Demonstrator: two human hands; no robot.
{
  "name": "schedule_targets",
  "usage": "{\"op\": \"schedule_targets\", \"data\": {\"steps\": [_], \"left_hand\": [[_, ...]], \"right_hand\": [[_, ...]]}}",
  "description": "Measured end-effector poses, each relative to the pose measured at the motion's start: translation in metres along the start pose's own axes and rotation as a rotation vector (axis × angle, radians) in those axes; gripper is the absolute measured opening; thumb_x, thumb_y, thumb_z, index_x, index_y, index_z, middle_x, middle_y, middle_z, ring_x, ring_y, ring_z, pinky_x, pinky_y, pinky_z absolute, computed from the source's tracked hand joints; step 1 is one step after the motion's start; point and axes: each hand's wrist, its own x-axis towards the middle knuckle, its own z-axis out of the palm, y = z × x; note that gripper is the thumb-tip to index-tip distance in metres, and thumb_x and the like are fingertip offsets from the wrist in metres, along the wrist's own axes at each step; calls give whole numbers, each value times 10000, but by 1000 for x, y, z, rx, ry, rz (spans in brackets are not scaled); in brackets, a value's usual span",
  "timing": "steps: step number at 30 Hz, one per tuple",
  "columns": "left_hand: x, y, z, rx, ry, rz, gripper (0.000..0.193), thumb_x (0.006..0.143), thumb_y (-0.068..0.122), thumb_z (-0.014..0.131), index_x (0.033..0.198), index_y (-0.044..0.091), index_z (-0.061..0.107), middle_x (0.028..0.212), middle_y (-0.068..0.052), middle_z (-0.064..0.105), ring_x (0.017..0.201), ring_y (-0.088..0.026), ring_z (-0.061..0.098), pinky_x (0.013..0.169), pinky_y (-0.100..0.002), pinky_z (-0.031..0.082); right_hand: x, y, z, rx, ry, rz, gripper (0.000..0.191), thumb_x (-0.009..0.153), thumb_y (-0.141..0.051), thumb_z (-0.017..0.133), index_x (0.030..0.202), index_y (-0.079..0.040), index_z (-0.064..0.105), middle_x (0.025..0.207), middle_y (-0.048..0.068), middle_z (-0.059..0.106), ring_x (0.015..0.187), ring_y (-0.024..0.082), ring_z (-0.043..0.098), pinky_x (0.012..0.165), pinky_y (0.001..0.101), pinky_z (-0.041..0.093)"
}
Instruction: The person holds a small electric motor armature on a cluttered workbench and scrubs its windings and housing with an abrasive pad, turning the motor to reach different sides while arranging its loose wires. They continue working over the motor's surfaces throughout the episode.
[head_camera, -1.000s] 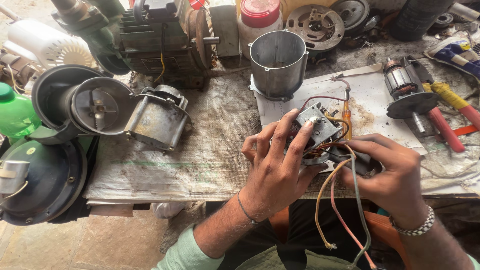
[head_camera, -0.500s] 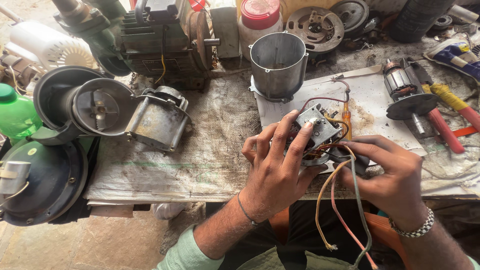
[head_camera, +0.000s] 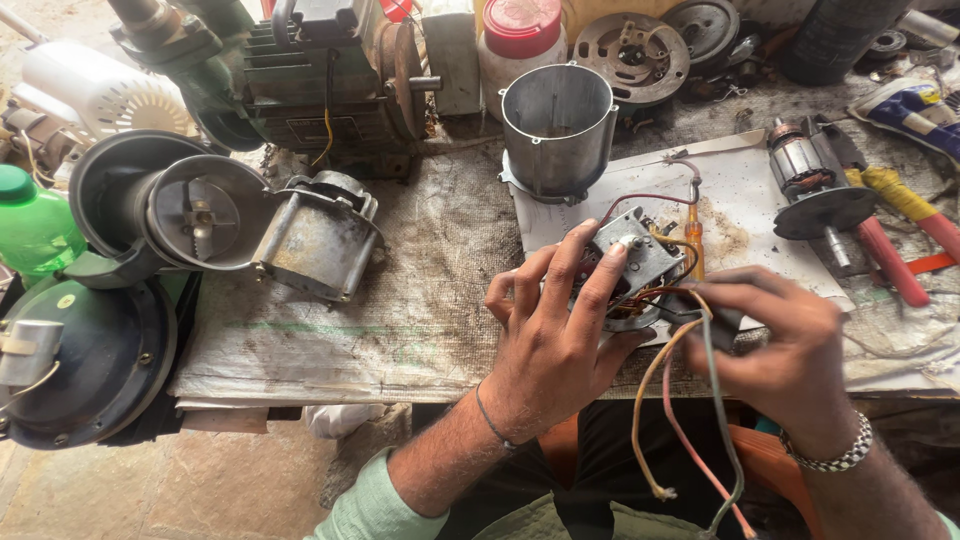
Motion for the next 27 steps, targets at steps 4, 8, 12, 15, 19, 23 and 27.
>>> {"op": "schedule_targets", "data": {"steps": [4,8,12,15,19,23,27], "left_hand": [[0,0,-2,18,-1,6,802,910,402,827,1556,106,454,1606,-161,407,1417,-287,426,1105,-488,234],[1,0,-1,7,1,9,808,911,407,824,1559,104,448,1610,-164,400,1413,-295,422,1115,-494,235],[0,0,-1,17,-8,0,812,908,410,821,1563,106,449,1614,-154,401,1414,-292,427,1118,-491,241],[-1,0,0,9,0,-1,811,905,415,824,1557,109,452,1615,-160,401,1416,-296,425,1118,-492,241],[-1,-2,1,11,-4,4,806,912,407,830,1558,106,451,1613,-160,405,1421,-292,427,1117,-491,238],[0,-1,2,-3,7,3,816,905,411,841,1555,106,454,1615,-157,407,1425,-290,430,1121,-487,236],[1,-2,2,8,-7,4,843,867,422,852,1545,103,465,1604,-154,413,1406,-295,441,1118,-488,232]], "right_hand": [[0,0,0,164,-103,14,417,638,-162,857,1022,-31,762,979,89,762,813,141,748,664,259,592],[-1,-1,1,107,-68,17,435,629,-150,847,1037,-28,755,977,80,755,808,122,732,662,249,575],[0,-2,2,147,-88,93,368,660,-122,832,1015,-45,771,958,65,770,727,91,728,590,228,567],[0,-6,2,-38,-17,76,399,665,-116,855,1044,-22,769,964,91,752,686,104,666,591,244,527],[1,-10,1,94,-85,16,449,630,-145,850,1054,-32,751,1002,72,750,730,77,687,598,213,535],[-1,-7,2,66,-76,3,429,627,-144,849,1030,-35,751,998,70,745,698,70,671,571,211,521],[-2,-1,5,2,-33,97,358,677,-106,832,1021,-28,771,933,68,753,631,82,651,536,233,494]]}}
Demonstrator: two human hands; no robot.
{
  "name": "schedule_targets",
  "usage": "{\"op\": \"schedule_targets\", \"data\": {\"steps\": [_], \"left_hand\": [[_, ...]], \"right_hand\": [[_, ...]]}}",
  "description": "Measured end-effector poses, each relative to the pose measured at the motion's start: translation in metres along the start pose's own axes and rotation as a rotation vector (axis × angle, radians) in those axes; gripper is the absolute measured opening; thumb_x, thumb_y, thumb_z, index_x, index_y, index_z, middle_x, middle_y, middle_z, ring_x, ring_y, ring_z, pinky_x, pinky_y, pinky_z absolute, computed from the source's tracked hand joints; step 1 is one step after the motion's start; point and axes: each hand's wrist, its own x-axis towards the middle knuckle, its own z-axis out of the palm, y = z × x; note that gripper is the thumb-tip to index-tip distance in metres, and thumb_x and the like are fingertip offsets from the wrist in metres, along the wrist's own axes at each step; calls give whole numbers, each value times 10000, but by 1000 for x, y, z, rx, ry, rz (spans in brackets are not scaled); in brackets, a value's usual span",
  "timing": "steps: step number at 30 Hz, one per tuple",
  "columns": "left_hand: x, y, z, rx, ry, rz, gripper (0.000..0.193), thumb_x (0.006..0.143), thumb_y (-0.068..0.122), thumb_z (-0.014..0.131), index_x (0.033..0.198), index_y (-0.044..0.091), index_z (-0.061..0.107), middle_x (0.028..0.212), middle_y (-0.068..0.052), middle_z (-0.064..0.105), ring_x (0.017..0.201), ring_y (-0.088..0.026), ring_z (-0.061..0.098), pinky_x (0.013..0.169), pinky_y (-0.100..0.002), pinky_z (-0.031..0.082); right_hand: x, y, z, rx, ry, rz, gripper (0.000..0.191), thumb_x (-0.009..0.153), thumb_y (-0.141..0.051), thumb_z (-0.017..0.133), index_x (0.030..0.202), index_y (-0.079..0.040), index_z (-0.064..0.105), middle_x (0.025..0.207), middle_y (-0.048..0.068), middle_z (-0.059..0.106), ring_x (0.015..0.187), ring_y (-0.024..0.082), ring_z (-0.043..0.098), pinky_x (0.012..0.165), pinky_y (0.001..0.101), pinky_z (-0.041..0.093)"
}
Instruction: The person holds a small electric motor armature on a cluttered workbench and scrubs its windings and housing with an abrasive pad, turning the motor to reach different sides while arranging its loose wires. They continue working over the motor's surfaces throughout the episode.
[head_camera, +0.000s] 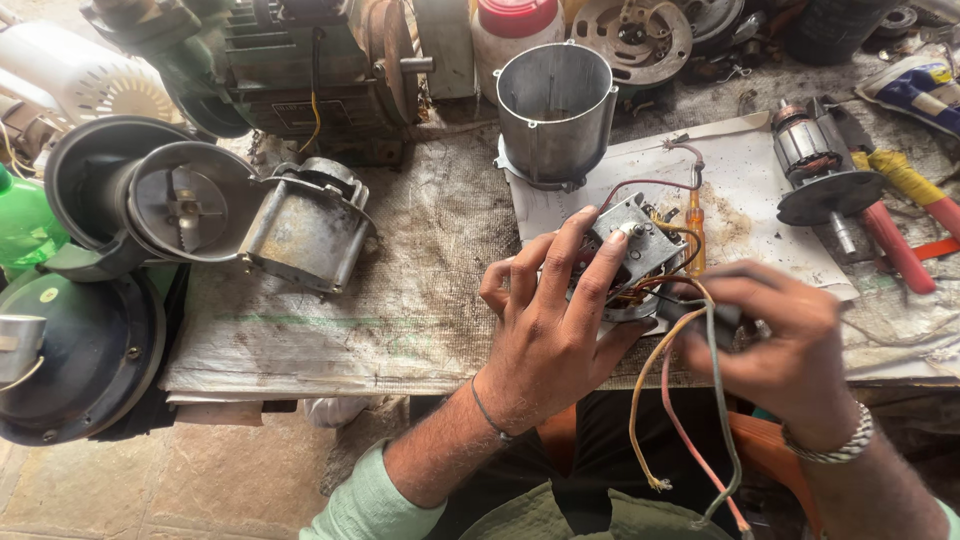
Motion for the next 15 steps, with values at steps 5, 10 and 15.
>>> {"op": "schedule_targets", "data": {"steps": [5,10,15], "left_hand": [[0,0,0,68,30,8,809,895,471,828,1535,102,499,1590,-140,446,1388,-262,467,1112,-472,220],[1,1,2,148,76,19,763,898,491,825,1499,100,563,1570,-139,496,1355,-228,503,1100,-461,215],[3,2,3,163,100,22,722,893,455,824,1474,87,605,1575,-166,498,1339,-234,511,1092,-460,220]], "right_hand": [[2,1,-1,184,-100,-147,378,657,-169,837,1002,-42,752,972,70,743,742,74,699,600,217,564],[0,0,-4,3,-30,-48,432,624,-135,850,1029,-14,758,957,106,741,725,131,693,627,272,553],[1,1,-2,108,-94,-50,448,568,-162,866,979,-21,758,915,96,744,692,121,717,578,243,570]]}}
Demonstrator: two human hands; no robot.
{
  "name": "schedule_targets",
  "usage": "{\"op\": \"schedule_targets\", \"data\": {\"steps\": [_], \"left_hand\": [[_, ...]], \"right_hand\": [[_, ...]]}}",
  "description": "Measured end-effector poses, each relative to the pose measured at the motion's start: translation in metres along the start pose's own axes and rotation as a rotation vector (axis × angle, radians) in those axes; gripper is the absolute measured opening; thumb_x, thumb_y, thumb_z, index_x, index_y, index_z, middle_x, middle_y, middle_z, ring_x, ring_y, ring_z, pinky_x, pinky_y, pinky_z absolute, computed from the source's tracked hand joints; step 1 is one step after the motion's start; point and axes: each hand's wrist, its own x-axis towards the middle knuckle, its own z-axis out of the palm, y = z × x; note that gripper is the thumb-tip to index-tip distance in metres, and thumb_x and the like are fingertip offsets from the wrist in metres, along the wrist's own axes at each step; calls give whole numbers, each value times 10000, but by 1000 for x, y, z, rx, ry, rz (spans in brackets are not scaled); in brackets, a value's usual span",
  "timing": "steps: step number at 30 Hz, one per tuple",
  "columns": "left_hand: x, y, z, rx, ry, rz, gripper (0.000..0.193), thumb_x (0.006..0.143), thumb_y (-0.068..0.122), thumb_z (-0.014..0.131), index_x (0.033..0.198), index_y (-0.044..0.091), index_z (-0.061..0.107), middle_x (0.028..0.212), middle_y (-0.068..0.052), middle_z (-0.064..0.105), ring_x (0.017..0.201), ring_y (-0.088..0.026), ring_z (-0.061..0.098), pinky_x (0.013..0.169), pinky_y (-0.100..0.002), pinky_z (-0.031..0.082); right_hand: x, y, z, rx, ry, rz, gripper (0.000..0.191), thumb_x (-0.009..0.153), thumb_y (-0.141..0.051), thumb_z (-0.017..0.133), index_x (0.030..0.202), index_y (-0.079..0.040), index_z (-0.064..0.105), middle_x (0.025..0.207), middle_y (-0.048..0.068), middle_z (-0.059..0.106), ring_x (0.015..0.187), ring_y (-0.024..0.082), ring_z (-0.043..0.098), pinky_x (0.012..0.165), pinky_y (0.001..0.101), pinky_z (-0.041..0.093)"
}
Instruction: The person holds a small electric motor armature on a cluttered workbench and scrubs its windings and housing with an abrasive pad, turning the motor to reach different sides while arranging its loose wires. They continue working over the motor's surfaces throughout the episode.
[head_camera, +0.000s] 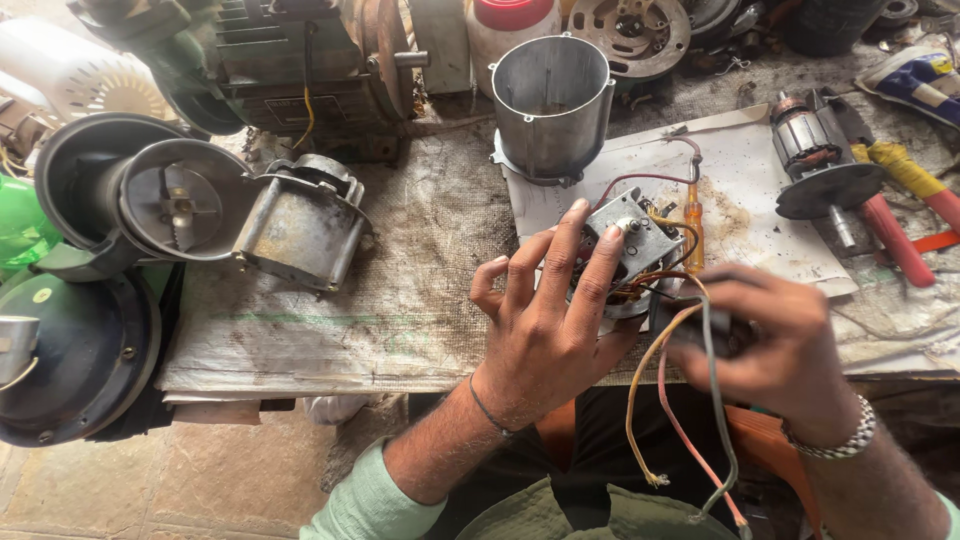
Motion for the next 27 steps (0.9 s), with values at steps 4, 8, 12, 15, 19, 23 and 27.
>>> {"op": "schedule_targets", "data": {"steps": [4,8,12,15,19,23,27], "left_hand": [[0,-1,-1,-2,-27,7,735,862,450,808,1465,78,613,1571,-179,499,1342,-244,510,1086,-469,220],[0,-2,-2,-15,-46,5,738,845,443,794,1463,82,616,1572,-181,502,1353,-242,509,1089,-466,221],[0,-1,-3,-34,-32,4,759,894,507,799,1480,70,593,1582,-188,481,1363,-255,496,1099,-476,217],[0,-2,-4,-62,-61,4,811,864,537,799,1491,71,582,1580,-193,479,1353,-269,499,1087,-479,214],[0,-2,-4,-55,-54,10,772,837,415,792,1496,77,575,1587,-189,477,1357,-260,504,1095,-468,217],[0,-3,-3,-42,-44,22,766,868,414,798,1518,84,565,1604,-183,464,1371,-254,495,1107,-465,213],[-1,-3,-3,-47,-60,14,780,826,396,791,1505,83,569,1599,-190,466,1361,-253,500,1098,-464,214]], "right_hand": [[0,-2,0,-63,36,-74,409,640,-155,854,1011,-18,751,997,111,742,775,130,728,640,249,578],[0,0,0,-39,47,-61,401,651,-161,855,1011,-19,747,980,95,739,743,118,699,626,249,561],[0,2,1,-37,13,-116,363,614,-153,827,949,-36,749,934,83,740,689,91,696,574,224,554],[1,1,0,49,6,-27,389,582,-164,852,934,-35,747,871,63,727,642,91,665,534,220,504],[2,-6,-1,-71,53,-22,401,663,-151,847,1025,-11,744,957,94,731,677,95,664,585,226,522],[2,-6,0,-46,65,-2,414,669,-137,829,1057,-17,748,955,87,727,710,103,670,602,235,519],[1,0,1,-54,43,-97,423,656,-151,817,1052,-21,743,1000,94,737,746,93,694,619,224,541]]}}
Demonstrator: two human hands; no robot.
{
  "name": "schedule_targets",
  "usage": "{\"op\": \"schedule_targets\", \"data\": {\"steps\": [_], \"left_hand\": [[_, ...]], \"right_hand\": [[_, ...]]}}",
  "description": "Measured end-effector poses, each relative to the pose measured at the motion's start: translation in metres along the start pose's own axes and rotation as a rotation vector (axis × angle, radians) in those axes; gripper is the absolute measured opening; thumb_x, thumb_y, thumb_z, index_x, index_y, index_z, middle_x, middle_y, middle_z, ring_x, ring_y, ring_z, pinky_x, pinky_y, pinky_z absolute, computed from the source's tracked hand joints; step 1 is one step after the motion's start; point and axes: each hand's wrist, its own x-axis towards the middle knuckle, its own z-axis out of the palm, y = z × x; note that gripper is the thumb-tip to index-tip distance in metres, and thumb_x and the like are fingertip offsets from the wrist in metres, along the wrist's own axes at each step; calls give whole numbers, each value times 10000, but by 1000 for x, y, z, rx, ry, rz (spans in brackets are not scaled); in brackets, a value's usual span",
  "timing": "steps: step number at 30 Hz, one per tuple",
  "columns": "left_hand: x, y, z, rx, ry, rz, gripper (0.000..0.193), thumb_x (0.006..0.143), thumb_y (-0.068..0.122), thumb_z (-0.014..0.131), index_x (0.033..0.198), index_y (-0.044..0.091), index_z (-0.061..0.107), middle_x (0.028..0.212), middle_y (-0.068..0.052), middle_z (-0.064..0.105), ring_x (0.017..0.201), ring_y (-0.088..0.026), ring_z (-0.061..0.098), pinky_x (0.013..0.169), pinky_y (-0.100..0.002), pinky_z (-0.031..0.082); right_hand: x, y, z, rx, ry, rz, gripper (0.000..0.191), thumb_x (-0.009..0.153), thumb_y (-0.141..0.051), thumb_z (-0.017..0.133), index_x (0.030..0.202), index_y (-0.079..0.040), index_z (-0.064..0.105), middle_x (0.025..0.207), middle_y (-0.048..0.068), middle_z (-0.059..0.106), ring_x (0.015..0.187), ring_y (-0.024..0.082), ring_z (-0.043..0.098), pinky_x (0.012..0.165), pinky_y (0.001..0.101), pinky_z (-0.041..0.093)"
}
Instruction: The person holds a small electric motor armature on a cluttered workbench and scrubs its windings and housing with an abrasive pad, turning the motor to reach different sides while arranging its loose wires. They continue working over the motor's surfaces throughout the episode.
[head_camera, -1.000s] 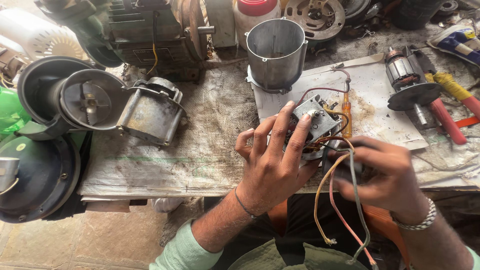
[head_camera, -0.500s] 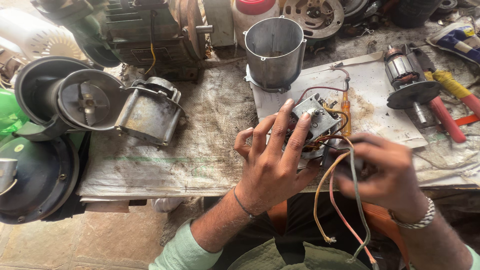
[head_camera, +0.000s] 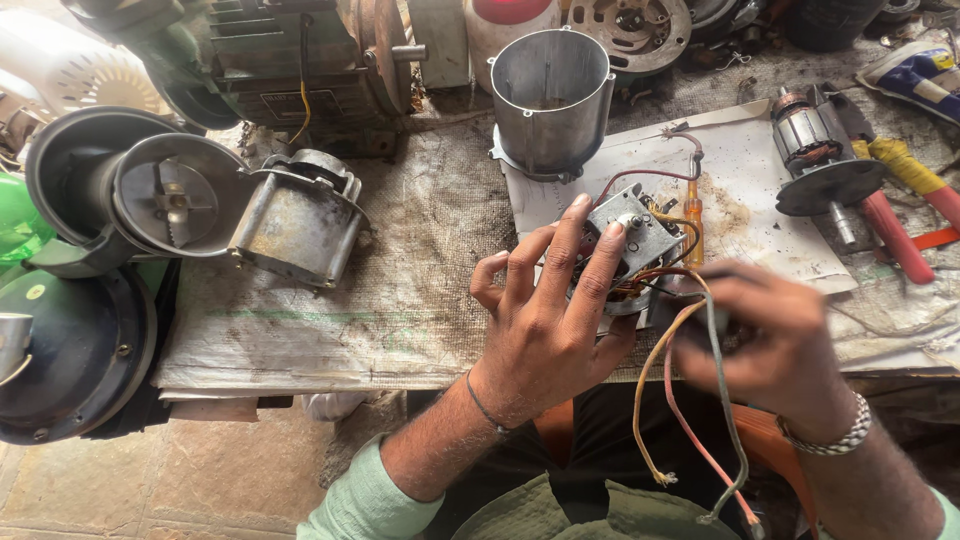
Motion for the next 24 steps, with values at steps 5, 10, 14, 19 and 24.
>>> {"op": "schedule_targets", "data": {"steps": [5,10,14,19,24], "left_hand": [[0,0,0,-4,-2,9,773,860,402,798,1522,79,564,1615,-190,446,1376,-254,490,1107,-461,212],[0,-1,-1,-7,-4,8,772,830,387,799,1498,71,576,1598,-200,455,1359,-259,489,1088,-464,221],[0,-1,-1,-22,-1,13,760,866,396,807,1507,65,569,1602,-205,450,1363,-257,478,1087,-465,219],[0,0,1,-23,-5,13,762,865,397,804,1508,67,566,1604,-205,445,1367,-260,473,1091,-470,224],[-1,-1,-1,-41,-20,8,794,827,400,805,1506,68,560,1599,-212,445,1370,-272,473,1088,-476,225]], "right_hand": [[1,2,0,-30,23,109,401,661,-134,844,1034,-18,754,952,83,736,650,99,675,552,237,528],[3,-3,-1,127,-51,-2,420,665,-162,821,1053,-28,730,1004,77,720,772,105,711,633,218,565],[2,-1,0,31,-9,21,433,682,-165,832,1076,-16,730,1011,80,726,766,93,696,635,214,539],[-1,5,1,7,18,117,364,680,-145,829,1021,-34,764,950,67,748,636,79,653,526,210,487],[-1,3,-2,193,-88,63,433,630,-202,840,1027,-49,760,939,58,739,664,57,668,530,177,507]]}}
